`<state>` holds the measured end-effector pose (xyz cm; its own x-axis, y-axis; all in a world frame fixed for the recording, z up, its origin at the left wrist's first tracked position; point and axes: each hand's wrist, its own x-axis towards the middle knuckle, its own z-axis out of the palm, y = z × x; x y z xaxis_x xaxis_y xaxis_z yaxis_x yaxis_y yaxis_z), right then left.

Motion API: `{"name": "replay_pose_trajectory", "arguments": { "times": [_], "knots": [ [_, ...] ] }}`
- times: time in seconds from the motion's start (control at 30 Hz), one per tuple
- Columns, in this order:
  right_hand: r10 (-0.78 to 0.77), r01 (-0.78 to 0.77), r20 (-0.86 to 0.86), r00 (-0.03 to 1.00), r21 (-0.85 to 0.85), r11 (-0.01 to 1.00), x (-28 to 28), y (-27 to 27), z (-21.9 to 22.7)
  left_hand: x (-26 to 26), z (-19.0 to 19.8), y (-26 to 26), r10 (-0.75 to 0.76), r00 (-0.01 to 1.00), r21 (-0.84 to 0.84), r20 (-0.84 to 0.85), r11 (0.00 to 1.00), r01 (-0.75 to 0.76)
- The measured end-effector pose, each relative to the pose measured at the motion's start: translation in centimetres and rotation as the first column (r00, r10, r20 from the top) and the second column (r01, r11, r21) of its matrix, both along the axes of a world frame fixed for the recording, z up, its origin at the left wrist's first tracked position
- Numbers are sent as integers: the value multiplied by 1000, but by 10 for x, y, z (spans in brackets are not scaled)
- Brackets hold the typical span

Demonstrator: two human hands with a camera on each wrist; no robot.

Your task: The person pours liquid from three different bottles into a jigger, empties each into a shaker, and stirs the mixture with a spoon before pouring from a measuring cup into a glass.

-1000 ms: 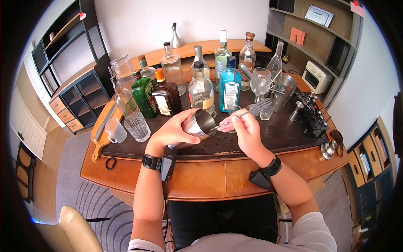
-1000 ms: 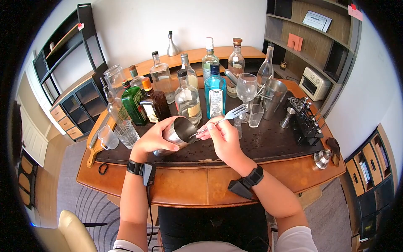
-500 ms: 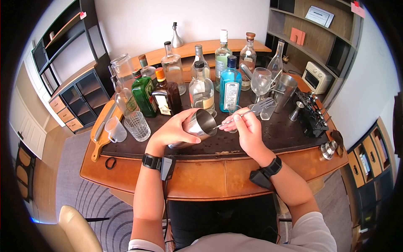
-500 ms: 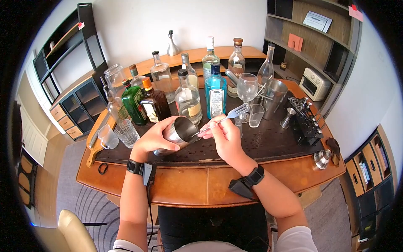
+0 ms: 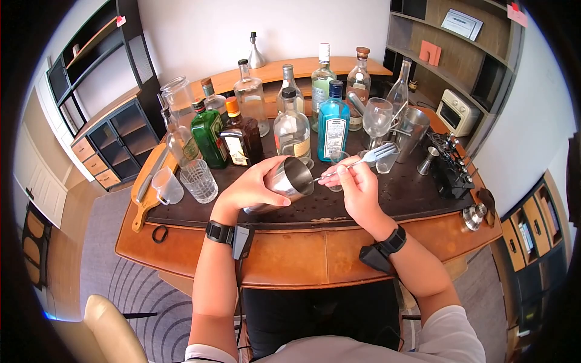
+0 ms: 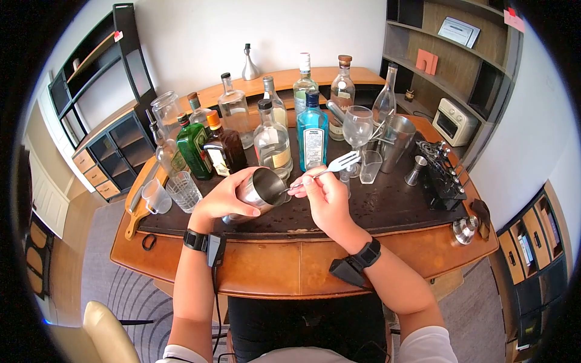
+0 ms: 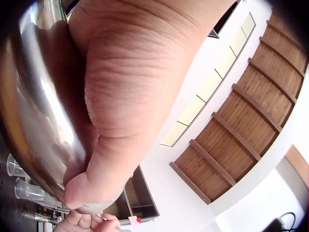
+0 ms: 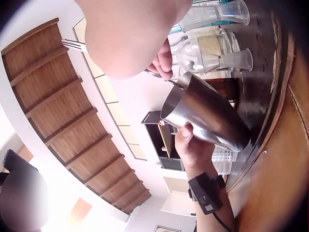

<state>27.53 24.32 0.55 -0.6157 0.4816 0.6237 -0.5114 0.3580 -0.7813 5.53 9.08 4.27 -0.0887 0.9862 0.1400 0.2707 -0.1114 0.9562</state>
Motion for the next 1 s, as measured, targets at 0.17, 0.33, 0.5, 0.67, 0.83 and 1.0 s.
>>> {"name": "replay_pose_trajectory", "arguments": {
  "times": [0.17, 0.33, 0.5, 0.67, 0.83, 1.0],
  "knots": [
    [125, -131, -52, 991, -131, 983, 2, 0, 5, -1, -1, 1, -2, 1000, -1, -15, 1000, 2],
    [15, -26, -93, 996, -117, 993, -4, -1, 2, 2, 2, 0, -11, 1000, -2, -1, 1000, 11],
    [-89, 89, -17, 996, 29, 996, -1, 1, -1, -4, -6, 2, 3, 1000, 12, -16, 1000, -3],
    [83, -84, -14, 996, -117, 990, 4, 0, 6, -3, -5, 1, 12, 999, 6, -30, 1000, -12],
    [84, -97, -88, 993, -164, 982, -2, -2, 4, -4, -7, 2, -7, 1000, 17, 1, 1000, 7],
    [-98, 100, -46, 994, 45, 994, -5, 4, -4, -5, -7, 2, -13, 1000, 14, 5, 1000, 13]
  ]
}}
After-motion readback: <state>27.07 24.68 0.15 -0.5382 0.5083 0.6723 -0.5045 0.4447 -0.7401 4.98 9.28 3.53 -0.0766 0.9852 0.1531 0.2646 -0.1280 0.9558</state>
